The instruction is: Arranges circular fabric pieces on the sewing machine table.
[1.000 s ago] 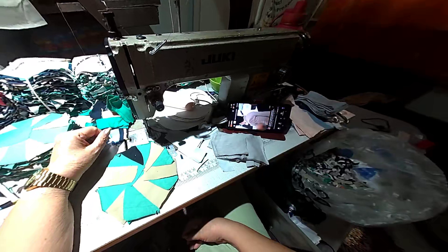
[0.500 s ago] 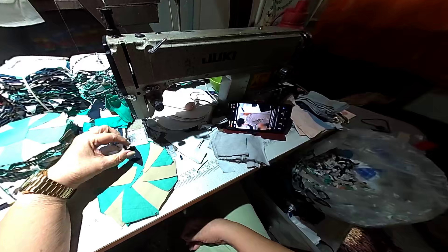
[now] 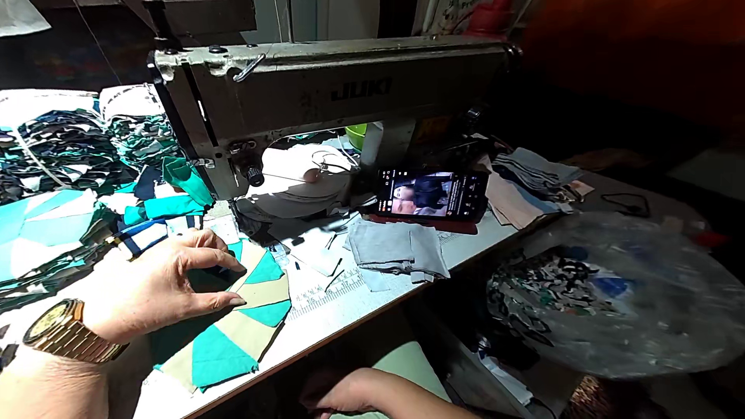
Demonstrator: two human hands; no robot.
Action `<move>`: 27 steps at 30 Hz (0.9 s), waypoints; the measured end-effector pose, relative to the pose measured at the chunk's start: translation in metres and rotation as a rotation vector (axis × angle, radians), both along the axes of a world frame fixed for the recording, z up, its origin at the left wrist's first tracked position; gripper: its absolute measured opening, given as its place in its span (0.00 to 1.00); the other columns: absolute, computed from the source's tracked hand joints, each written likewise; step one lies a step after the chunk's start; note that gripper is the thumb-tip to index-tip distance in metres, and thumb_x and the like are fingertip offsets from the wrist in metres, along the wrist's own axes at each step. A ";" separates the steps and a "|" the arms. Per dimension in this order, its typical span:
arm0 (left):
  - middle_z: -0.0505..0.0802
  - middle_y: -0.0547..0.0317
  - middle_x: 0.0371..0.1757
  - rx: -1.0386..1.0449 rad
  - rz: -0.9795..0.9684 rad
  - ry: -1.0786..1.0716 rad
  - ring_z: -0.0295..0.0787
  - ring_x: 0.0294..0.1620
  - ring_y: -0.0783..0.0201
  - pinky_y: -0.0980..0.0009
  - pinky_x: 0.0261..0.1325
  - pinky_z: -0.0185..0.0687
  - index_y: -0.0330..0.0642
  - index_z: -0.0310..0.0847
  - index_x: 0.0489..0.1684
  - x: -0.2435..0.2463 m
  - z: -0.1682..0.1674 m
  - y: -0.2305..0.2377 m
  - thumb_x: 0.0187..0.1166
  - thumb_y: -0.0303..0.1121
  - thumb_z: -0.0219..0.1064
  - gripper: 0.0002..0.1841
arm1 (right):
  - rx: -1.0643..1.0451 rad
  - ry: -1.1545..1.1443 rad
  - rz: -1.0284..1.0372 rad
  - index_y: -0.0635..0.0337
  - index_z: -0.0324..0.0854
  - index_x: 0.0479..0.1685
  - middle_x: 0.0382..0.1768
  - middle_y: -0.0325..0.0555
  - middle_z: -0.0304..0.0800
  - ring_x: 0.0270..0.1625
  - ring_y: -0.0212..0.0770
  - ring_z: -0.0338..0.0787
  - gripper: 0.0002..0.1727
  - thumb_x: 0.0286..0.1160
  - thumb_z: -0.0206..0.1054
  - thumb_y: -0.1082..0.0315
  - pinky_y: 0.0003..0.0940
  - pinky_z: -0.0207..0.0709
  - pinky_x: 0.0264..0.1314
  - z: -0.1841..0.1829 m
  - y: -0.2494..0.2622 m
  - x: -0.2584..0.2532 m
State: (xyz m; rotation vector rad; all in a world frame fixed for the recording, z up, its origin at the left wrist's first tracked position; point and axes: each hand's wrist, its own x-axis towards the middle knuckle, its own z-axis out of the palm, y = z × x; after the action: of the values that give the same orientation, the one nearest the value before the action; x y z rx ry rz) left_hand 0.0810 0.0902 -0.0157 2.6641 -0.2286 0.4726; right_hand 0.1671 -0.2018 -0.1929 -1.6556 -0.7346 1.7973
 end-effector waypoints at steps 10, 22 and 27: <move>0.88 0.83 0.43 -0.001 -0.007 0.033 0.84 0.49 0.81 0.78 0.49 0.83 0.71 0.95 0.44 -0.003 -0.002 0.006 0.55 0.67 0.76 0.22 | -0.033 0.008 0.027 0.72 0.67 0.80 0.73 0.65 0.77 0.69 0.48 0.84 0.23 0.91 0.55 0.69 0.42 0.76 0.73 0.013 0.002 0.000; 0.88 0.80 0.42 -0.043 -0.040 -0.089 0.83 0.47 0.80 0.79 0.47 0.81 0.65 0.94 0.33 -0.003 0.003 0.012 0.68 0.56 0.73 0.11 | 0.016 -0.049 0.045 0.71 0.72 0.76 0.68 0.65 0.81 0.64 0.48 0.86 0.22 0.91 0.57 0.67 0.44 0.77 0.71 0.009 0.000 0.000; 0.87 0.79 0.44 0.031 0.033 -0.065 0.83 0.48 0.81 0.78 0.49 0.83 0.64 0.94 0.48 -0.002 0.000 0.012 0.67 0.57 0.72 0.17 | 0.020 -0.046 0.064 0.70 0.72 0.77 0.68 0.63 0.81 0.63 0.47 0.85 0.22 0.91 0.56 0.67 0.42 0.77 0.70 0.007 0.000 0.001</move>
State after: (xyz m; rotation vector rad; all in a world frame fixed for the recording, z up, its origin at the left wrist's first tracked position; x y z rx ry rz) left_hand 0.0788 0.1020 -0.0161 2.6884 -0.2135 0.5717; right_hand 0.1677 -0.2019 -0.1856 -1.6826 -0.8318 1.7956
